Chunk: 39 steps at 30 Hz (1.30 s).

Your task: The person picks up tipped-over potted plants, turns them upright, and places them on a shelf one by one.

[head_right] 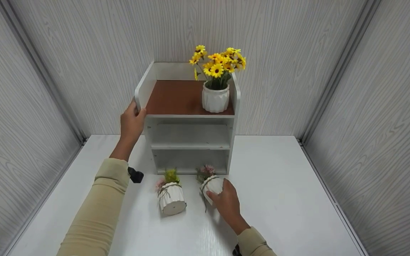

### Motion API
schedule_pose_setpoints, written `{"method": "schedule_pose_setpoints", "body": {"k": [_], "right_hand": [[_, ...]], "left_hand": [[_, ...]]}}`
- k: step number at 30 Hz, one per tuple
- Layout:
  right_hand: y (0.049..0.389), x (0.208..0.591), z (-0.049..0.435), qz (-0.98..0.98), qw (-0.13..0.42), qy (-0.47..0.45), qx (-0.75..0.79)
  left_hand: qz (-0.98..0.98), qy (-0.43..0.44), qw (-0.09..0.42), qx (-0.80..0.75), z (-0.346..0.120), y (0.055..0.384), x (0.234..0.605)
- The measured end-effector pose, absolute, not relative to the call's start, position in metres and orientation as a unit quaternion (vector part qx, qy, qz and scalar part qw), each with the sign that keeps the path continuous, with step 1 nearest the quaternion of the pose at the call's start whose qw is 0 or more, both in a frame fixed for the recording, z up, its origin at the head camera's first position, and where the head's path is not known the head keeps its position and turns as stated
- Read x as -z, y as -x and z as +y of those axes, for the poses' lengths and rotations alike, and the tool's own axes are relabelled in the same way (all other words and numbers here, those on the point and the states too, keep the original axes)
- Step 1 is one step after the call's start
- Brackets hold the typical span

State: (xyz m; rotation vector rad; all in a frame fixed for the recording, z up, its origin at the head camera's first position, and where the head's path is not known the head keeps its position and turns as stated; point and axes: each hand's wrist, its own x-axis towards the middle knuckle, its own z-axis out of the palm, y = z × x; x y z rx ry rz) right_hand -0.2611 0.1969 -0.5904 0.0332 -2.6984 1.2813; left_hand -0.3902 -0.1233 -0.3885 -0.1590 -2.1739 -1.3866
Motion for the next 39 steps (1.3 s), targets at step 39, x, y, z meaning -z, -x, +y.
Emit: {"method": "schedule_pose_setpoints", "body": {"k": [39], "right_hand": [[0.233, 0.606, 0.222, -0.882, 0.086, 0.026, -0.462]], "left_hand": [[-0.812, 0.059, 0.268, 0.515, -0.123, 0.388, 0.386]]}}
